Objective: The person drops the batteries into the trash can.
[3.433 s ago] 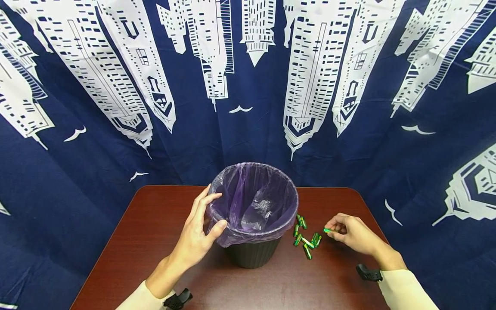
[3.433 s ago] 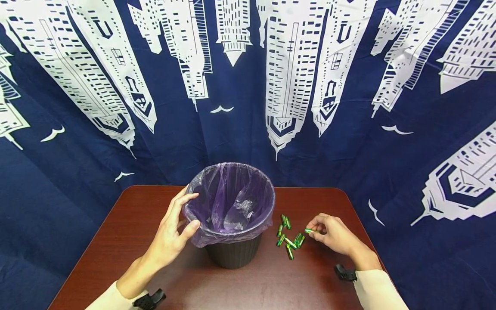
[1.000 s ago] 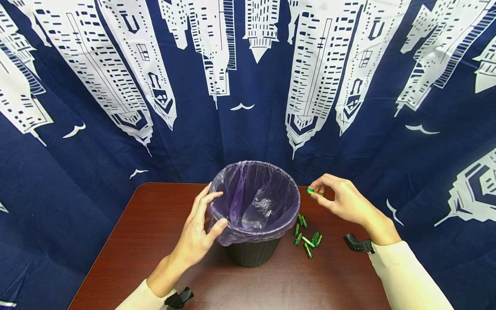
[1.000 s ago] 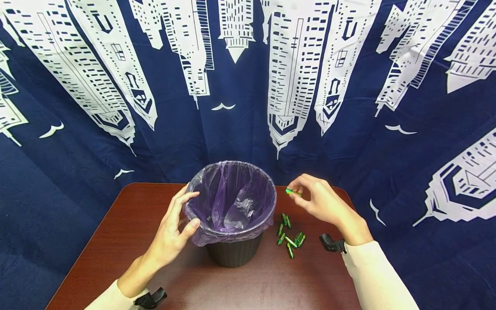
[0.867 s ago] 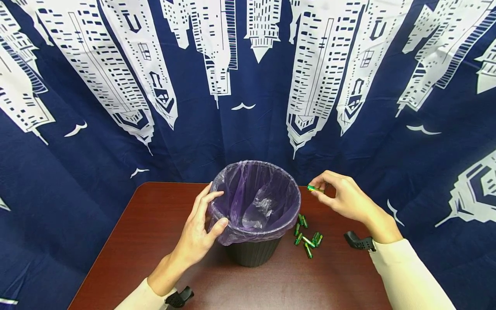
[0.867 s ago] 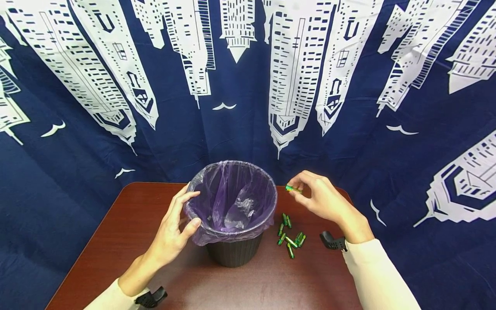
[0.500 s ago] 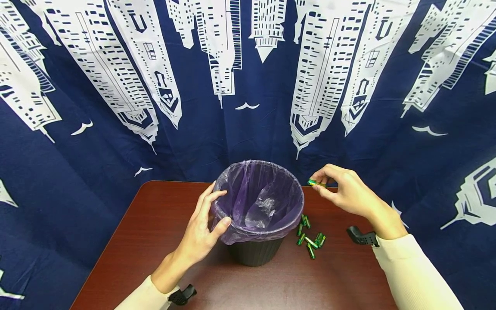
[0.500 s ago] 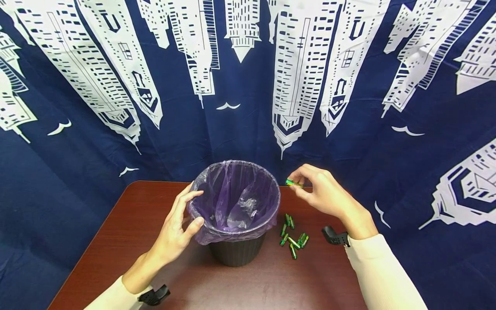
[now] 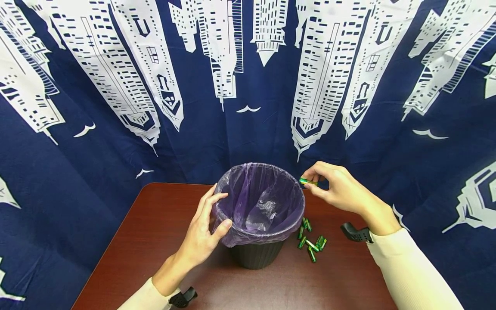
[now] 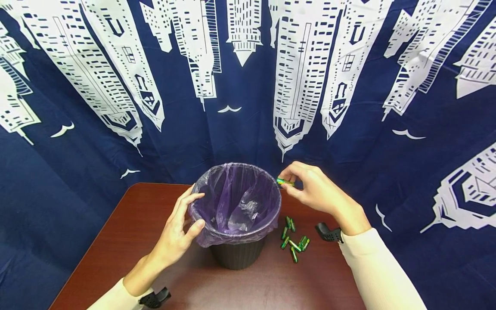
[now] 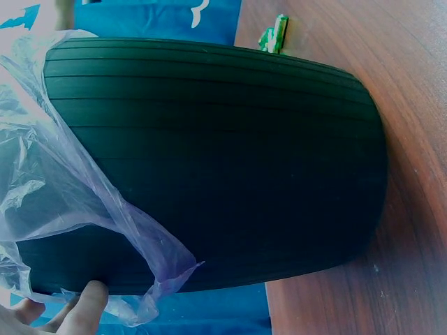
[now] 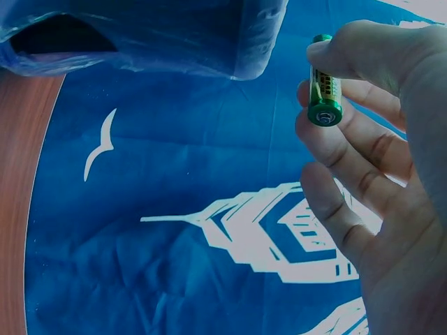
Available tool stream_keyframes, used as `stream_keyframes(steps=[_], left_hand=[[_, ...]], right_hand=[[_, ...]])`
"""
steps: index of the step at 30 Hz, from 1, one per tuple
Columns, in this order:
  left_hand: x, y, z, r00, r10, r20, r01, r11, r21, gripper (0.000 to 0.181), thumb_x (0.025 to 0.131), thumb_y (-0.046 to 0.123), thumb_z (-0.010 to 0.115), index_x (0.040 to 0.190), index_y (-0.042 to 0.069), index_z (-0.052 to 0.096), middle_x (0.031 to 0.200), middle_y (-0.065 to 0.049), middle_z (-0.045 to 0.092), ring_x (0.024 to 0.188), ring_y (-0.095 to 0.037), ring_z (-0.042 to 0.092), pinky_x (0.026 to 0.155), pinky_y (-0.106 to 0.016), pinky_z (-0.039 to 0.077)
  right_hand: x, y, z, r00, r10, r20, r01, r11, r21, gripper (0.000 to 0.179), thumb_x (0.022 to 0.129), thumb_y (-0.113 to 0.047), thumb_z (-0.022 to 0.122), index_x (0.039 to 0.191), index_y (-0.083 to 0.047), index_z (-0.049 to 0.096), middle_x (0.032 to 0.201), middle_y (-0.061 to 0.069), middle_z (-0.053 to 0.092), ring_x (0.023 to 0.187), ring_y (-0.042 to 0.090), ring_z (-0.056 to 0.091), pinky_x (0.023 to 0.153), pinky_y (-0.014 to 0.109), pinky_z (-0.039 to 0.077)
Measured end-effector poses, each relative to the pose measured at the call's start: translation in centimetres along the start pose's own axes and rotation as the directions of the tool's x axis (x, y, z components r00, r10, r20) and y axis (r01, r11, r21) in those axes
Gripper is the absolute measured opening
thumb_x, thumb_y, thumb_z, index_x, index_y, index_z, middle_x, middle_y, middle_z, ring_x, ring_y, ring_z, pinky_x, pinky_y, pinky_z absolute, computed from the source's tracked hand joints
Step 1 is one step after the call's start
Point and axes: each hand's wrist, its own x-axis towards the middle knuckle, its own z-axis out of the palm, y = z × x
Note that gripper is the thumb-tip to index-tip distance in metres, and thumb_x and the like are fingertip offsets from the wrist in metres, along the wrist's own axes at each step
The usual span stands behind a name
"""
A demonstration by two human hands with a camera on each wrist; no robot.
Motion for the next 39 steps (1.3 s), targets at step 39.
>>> stream_keyframes(steps=[39], left_hand=[[-0.1, -0.1, 0.2, 1.0, 0.012, 0.0, -0.012, 0.999, 0.034, 0.069, 0.105, 0.023, 0.079, 0.169, 0.022, 0.055, 0.191, -0.01, 0.032, 0.161, -0.044, 0.059, 0.115, -0.064, 0.062]], right_hand=[[8.7, -2.7, 1.6, 0.924, -0.027, 0.382, -0.006, 0.996, 0.086, 0.014, 0.102, -0.004, 0.084, 0.113, -0.012, 0.081, 0.107, 0.001, 0.08, 0.097, 0.016, 0.075, 0.091, 0.044, 0.067]])
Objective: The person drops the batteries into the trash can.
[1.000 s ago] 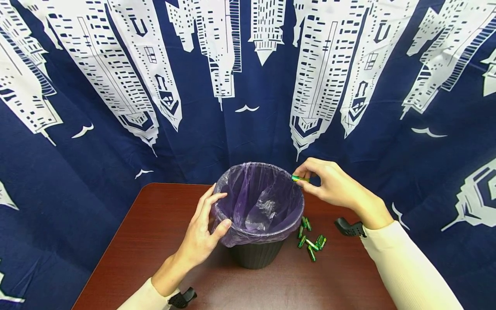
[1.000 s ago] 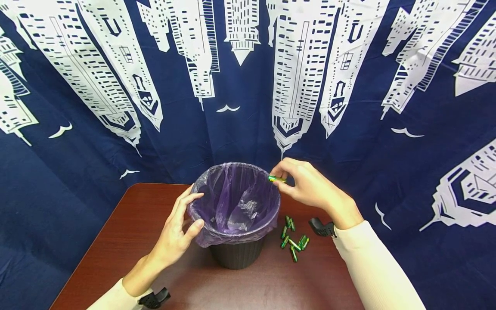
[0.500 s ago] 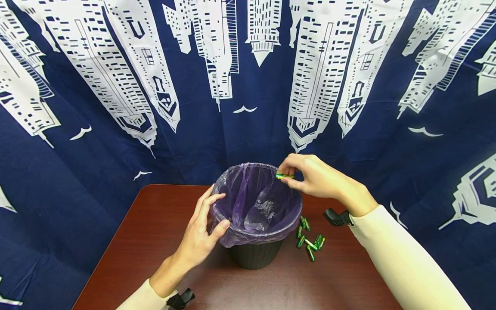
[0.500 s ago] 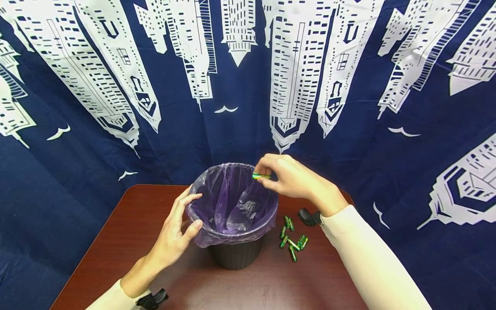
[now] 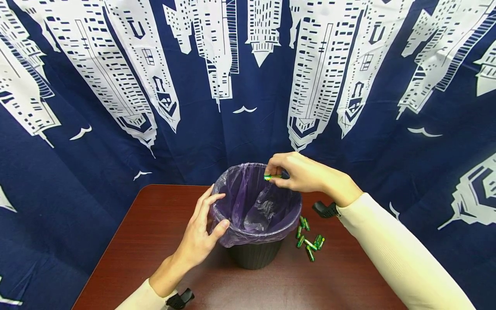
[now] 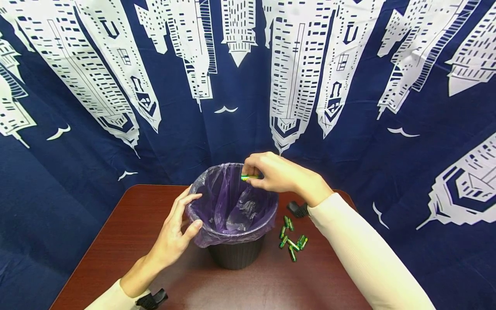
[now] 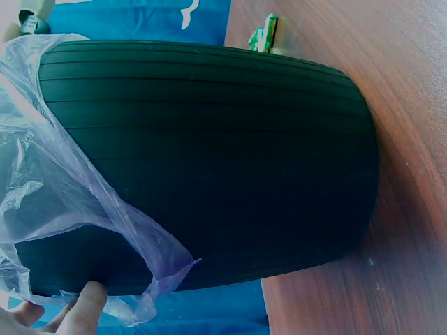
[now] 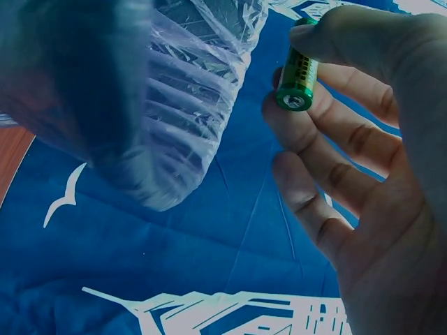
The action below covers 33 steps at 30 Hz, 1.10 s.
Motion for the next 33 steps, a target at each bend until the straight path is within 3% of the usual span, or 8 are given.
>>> stream_keyframes(steps=[16, 26, 33], left_hand=[[-0.1, 0.0, -0.2, 1.0, -0.005, 0.008, 0.005, 1.0, -0.015, 0.068, 0.106, 0.024, 0.078, 0.17, 0.021, 0.054, 0.192, -0.009, 0.03, 0.159, -0.047, 0.061, 0.115, -0.07, 0.061], [0.0, 0.2, -0.3, 0.999, -0.03, 0.019, 0.031, 0.999, -0.026, 0.069, 0.106, 0.024, 0.078, 0.17, 0.013, 0.053, 0.193, -0.01, 0.028, 0.16, -0.048, 0.06, 0.118, -0.07, 0.058], [0.0, 0.2, -0.3, 1.0, -0.017, 0.022, 0.017, 1.0, -0.01, 0.068, 0.106, 0.025, 0.078, 0.169, 0.019, 0.054, 0.193, -0.009, 0.029, 0.159, -0.047, 0.062, 0.117, -0.068, 0.06]], right_hand=[[1.7, -0.8, 0.1, 0.997, 0.013, 0.081, -0.015, 1.0, 0.027, 0.009, 0.103, -0.01, 0.084, 0.11, -0.014, 0.082, 0.107, -0.004, 0.081, 0.095, 0.009, 0.075, 0.093, 0.04, 0.068], [2.9, -1.1, 0.4, 0.994, 0.016, 0.106, -0.018, 1.0, 0.023, 0.008, 0.104, -0.01, 0.083, 0.112, -0.012, 0.082, 0.106, -0.003, 0.081, 0.093, 0.011, 0.074, 0.092, 0.041, 0.068], [3.4, -0.7, 1.0, 0.993, 0.018, 0.117, -0.02, 1.0, 0.017, 0.009, 0.104, -0.011, 0.083, 0.112, -0.012, 0.082, 0.107, -0.001, 0.082, 0.094, 0.011, 0.075, 0.093, 0.041, 0.068]])
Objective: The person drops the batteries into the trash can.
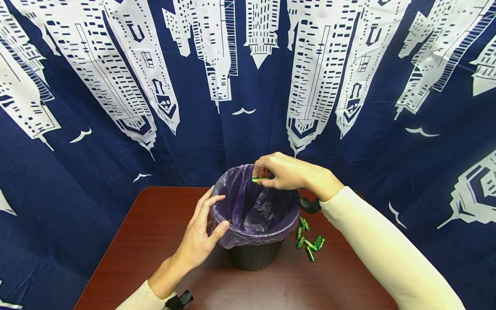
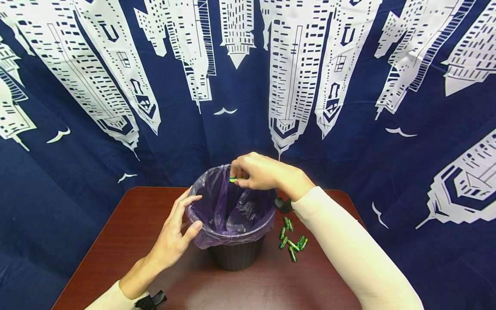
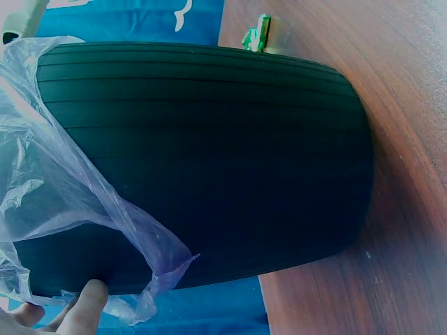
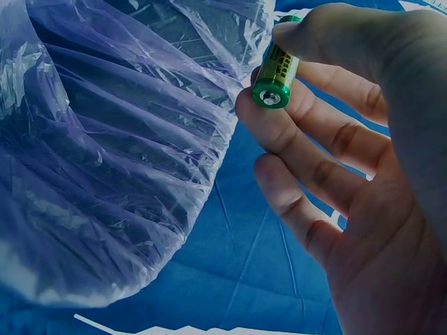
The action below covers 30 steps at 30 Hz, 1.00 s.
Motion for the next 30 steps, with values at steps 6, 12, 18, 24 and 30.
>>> stream_keyframes(steps=[6, 12, 18, 24, 30], left_hand=[[0.0, 0.0, 0.0, 1.0, 0.015, 0.001, -0.015, 1.0, 0.018, 0.067, 0.106, 0.025, 0.078, 0.169, 0.017, 0.055, 0.192, -0.008, 0.03, 0.156, -0.044, 0.064, 0.116, -0.06, 0.063], [0.1, 0.1, 0.0, 1.0, 0.014, -0.004, -0.014, 0.999, 0.029, 0.067, 0.106, 0.026, 0.079, 0.168, 0.017, 0.056, 0.192, -0.007, 0.031, 0.16, -0.042, 0.061, 0.116, -0.06, 0.063], [0.1, 0.1, -0.1, 1.0, 0.012, -0.003, -0.012, 1.0, 0.023, 0.067, 0.105, 0.026, 0.079, 0.168, 0.019, 0.056, 0.192, -0.008, 0.031, 0.159, -0.043, 0.062, 0.114, -0.061, 0.064], [0.0, 0.0, -0.2, 1.0, -0.003, 0.0, 0.003, 1.0, 0.015, 0.067, 0.106, 0.027, 0.078, 0.168, 0.019, 0.055, 0.192, -0.007, 0.029, 0.159, -0.045, 0.061, 0.115, -0.064, 0.063], [0.0, 0.0, -0.1, 1.0, 0.001, 0.002, -0.001, 1.0, 0.009, 0.066, 0.105, 0.027, 0.078, 0.167, 0.022, 0.055, 0.192, -0.007, 0.03, 0.156, -0.042, 0.064, 0.115, -0.051, 0.065]], right_hand=[[0.0, 0.1, 0.1, 1.0, 0.009, -0.014, -0.01, 1.0, -0.02, 0.011, 0.104, -0.011, 0.083, 0.115, -0.01, 0.083, 0.112, 0.002, 0.082, 0.097, 0.013, 0.077, 0.095, 0.041, 0.068], [-0.4, 0.1, 0.1, 0.999, 0.016, -0.028, -0.016, 1.0, -0.019, 0.011, 0.106, -0.01, 0.083, 0.116, -0.008, 0.083, 0.111, 0.002, 0.082, 0.099, 0.016, 0.077, 0.097, 0.044, 0.068], [-1.1, 0.0, 0.1, 0.999, 0.004, -0.053, -0.004, 1.0, -0.012, 0.01, 0.105, -0.008, 0.082, 0.115, -0.009, 0.084, 0.112, 0.003, 0.082, 0.1, 0.016, 0.078, 0.097, 0.045, 0.069], [-1.8, 0.1, 0.2, 0.997, 0.003, -0.074, -0.004, 1.0, -0.019, 0.01, 0.105, -0.008, 0.082, 0.114, -0.012, 0.084, 0.112, 0.001, 0.082, 0.1, 0.014, 0.077, 0.096, 0.044, 0.069], [-2.8, 0.1, 0.1, 0.995, 0.01, -0.095, -0.012, 1.0, -0.028, 0.013, 0.104, -0.007, 0.082, 0.115, -0.013, 0.084, 0.112, 0.001, 0.082, 0.101, 0.014, 0.077, 0.097, 0.044, 0.068]])
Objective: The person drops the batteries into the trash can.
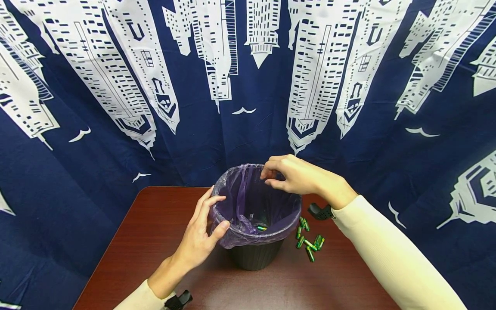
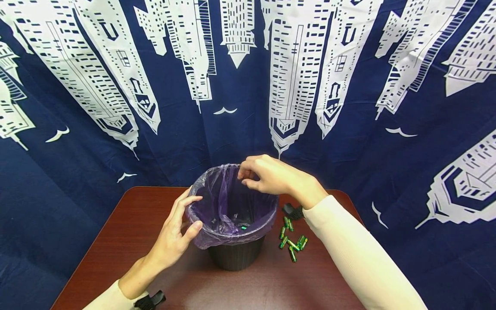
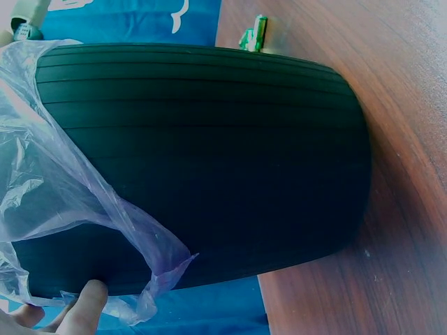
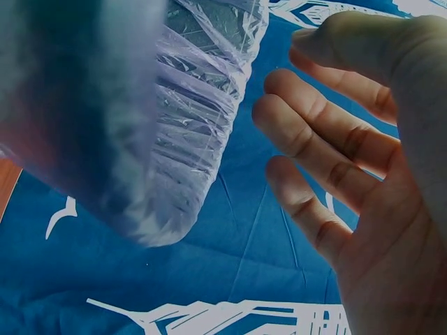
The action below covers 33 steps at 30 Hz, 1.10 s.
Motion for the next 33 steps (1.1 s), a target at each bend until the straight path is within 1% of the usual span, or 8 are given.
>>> stream_keyframes(steps=[3, 7, 9, 13, 15, 23, 27, 33], left_hand=[[0.0, 0.0, 0.1, 1.0, 0.005, 0.003, -0.005, 1.0, 0.004, 0.066, 0.105, 0.026, 0.079, 0.167, 0.022, 0.055, 0.192, -0.007, 0.03, 0.159, -0.042, 0.062, 0.116, -0.052, 0.064], [0.1, 0.1, 0.1, 1.0, 0.013, 0.004, -0.013, 0.999, 0.036, 0.066, 0.106, 0.027, 0.079, 0.167, 0.021, 0.055, 0.192, -0.008, 0.031, 0.166, -0.044, 0.055, 0.12, -0.064, 0.06], [0.1, 0.0, 0.1, 1.0, 0.016, 0.002, -0.016, 0.999, 0.048, 0.066, 0.106, 0.026, 0.079, 0.167, 0.024, 0.055, 0.192, -0.008, 0.031, 0.166, -0.044, 0.054, 0.12, -0.067, 0.059], [0.1, 0.0, 0.0, 1.0, 0.015, -0.004, -0.015, 0.998, 0.059, 0.066, 0.106, 0.027, 0.079, 0.167, 0.03, 0.055, 0.192, -0.007, 0.031, 0.167, -0.043, 0.054, 0.12, -0.068, 0.058], [0.1, 0.0, 0.0, 1.0, 0.016, -0.005, -0.016, 0.998, 0.057, 0.066, 0.106, 0.027, 0.079, 0.167, 0.03, 0.055, 0.192, -0.007, 0.031, 0.167, -0.044, 0.053, 0.12, -0.069, 0.058], [-0.1, -0.1, 0.1, 1.0, 0.004, 0.002, -0.004, 0.999, 0.051, 0.065, 0.106, 0.028, 0.078, 0.167, 0.021, 0.055, 0.192, -0.006, 0.03, 0.167, -0.044, 0.053, 0.12, -0.068, 0.058], [-0.1, -0.1, 0.1, 1.0, 0.006, 0.0, -0.006, 0.998, 0.06, 0.065, 0.107, 0.028, 0.078, 0.168, 0.024, 0.055, 0.192, -0.005, 0.03, 0.168, -0.041, 0.052, 0.123, -0.065, 0.058], [-0.1, -0.2, 0.1, 1.0, 0.015, -0.005, -0.015, 0.999, 0.048, 0.066, 0.106, 0.027, 0.078, 0.168, 0.031, 0.053, 0.193, -0.005, 0.03, 0.168, -0.043, 0.051, 0.12, -0.071, 0.057]], right_hand=[[-0.8, 0.1, -0.1, 1.0, 0.008, -0.014, -0.008, 1.0, 0.0, 0.014, 0.104, -0.007, 0.082, 0.117, -0.014, 0.084, 0.111, 0.0, 0.081, 0.101, 0.014, 0.077, 0.096, 0.046, 0.068], [-1.9, 0.5, 0.0, 0.999, 0.017, -0.044, -0.018, 1.0, -0.018, 0.014, 0.105, -0.008, 0.082, 0.118, -0.014, 0.084, 0.113, -0.002, 0.081, 0.102, 0.014, 0.078, 0.093, 0.046, 0.066], [-2.5, 0.7, 0.0, 0.998, 0.019, -0.063, -0.02, 0.999, -0.025, 0.014, 0.105, -0.008, 0.082, 0.118, -0.013, 0.084, 0.115, -0.002, 0.082, 0.103, 0.014, 0.079, 0.093, 0.044, 0.066], [-3.3, 1.2, 0.0, 0.995, 0.022, -0.099, -0.024, 0.999, -0.028, 0.016, 0.104, -0.007, 0.083, 0.119, -0.012, 0.084, 0.115, -0.002, 0.082, 0.104, 0.013, 0.08, 0.096, 0.044, 0.066], [-3.7, 1.4, -0.1, 0.993, 0.024, -0.112, -0.027, 0.999, -0.025, 0.017, 0.104, -0.007, 0.083, 0.12, -0.012, 0.084, 0.115, -0.001, 0.082, 0.104, 0.012, 0.079, 0.098, 0.046, 0.066], [-5.5, 2.5, 0.1, 0.984, 0.021, -0.177, -0.028, 0.999, -0.037, 0.017, 0.104, -0.005, 0.083, 0.119, -0.011, 0.084, 0.115, 0.0, 0.083, 0.101, 0.012, 0.079, 0.095, 0.045, 0.066], [-6.6, 3.2, 0.2, 0.98, 0.042, -0.195, -0.051, 0.998, -0.039, 0.018, 0.104, -0.005, 0.084, 0.121, -0.01, 0.084, 0.114, -0.001, 0.083, 0.099, 0.01, 0.078, 0.095, 0.046, 0.066], [-8.4, 4.1, 0.1, 0.97, 0.086, -0.229, -0.098, 0.994, -0.045, 0.02, 0.103, -0.005, 0.085, 0.121, -0.014, 0.083, 0.112, -0.004, 0.082, 0.097, 0.007, 0.075, 0.088, 0.035, 0.063]])
